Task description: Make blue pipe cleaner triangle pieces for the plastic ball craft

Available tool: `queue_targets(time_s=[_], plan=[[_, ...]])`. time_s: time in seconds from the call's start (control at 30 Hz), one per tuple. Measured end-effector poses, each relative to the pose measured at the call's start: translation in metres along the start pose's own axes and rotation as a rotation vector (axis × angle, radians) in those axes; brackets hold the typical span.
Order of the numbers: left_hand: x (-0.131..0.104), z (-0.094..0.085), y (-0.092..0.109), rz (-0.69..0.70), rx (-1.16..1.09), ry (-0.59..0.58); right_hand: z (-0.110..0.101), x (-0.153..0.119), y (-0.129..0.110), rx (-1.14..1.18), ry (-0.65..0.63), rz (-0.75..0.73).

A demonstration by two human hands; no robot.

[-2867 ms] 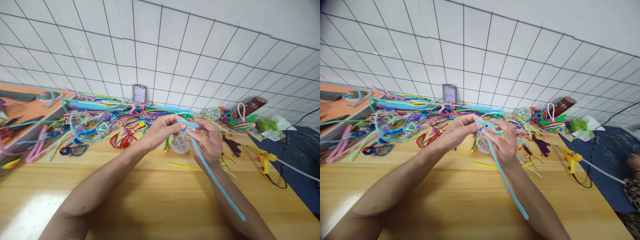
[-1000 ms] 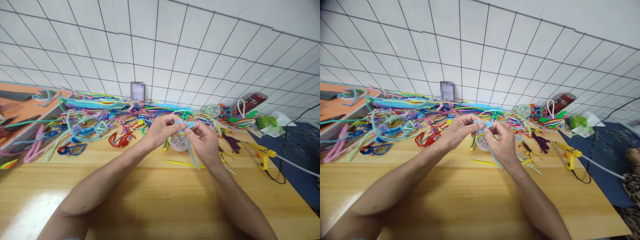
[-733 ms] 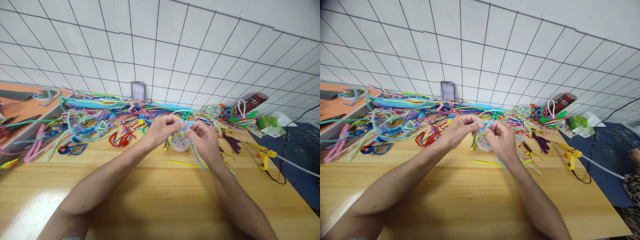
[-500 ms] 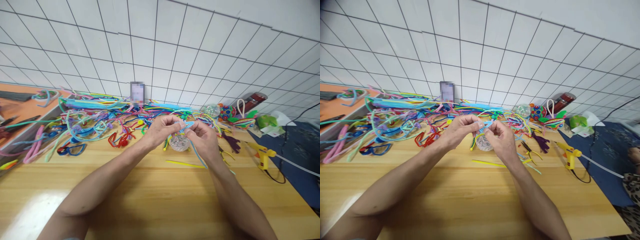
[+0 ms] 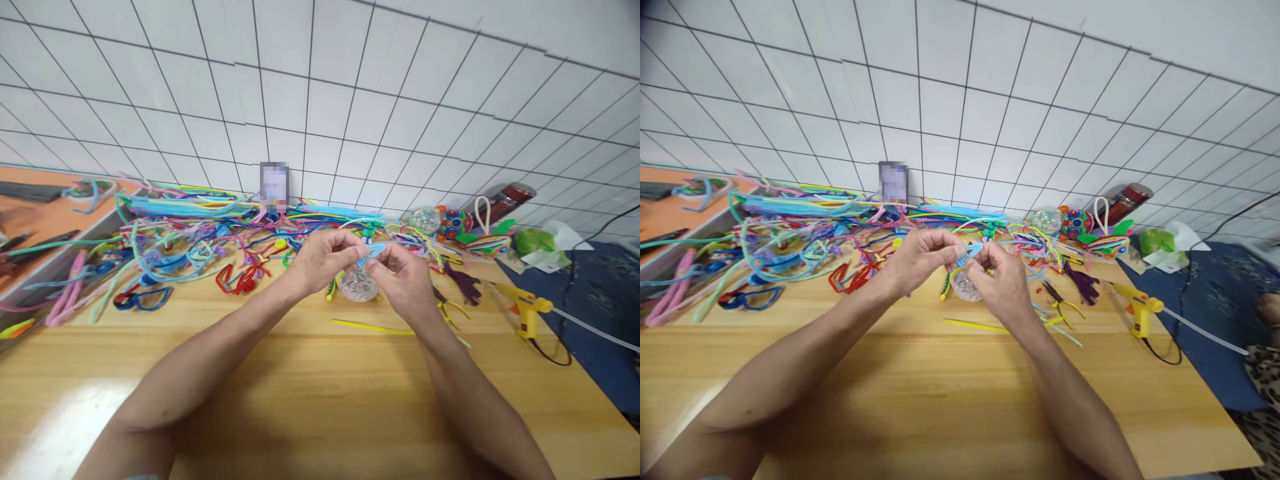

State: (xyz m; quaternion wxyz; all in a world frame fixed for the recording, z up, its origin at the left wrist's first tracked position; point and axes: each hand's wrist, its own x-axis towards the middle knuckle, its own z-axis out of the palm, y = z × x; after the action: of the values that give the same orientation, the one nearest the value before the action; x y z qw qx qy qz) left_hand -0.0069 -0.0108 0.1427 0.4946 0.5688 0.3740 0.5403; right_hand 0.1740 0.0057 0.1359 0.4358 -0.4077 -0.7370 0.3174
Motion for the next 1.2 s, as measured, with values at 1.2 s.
queue_targets(time_s=[1.2], plan=[[0.0027,-0.0048,-0.0087,0.010,0.098,-0.058,0.0005,0.0031,-0.0016,0.146,-0.069,0.155]])
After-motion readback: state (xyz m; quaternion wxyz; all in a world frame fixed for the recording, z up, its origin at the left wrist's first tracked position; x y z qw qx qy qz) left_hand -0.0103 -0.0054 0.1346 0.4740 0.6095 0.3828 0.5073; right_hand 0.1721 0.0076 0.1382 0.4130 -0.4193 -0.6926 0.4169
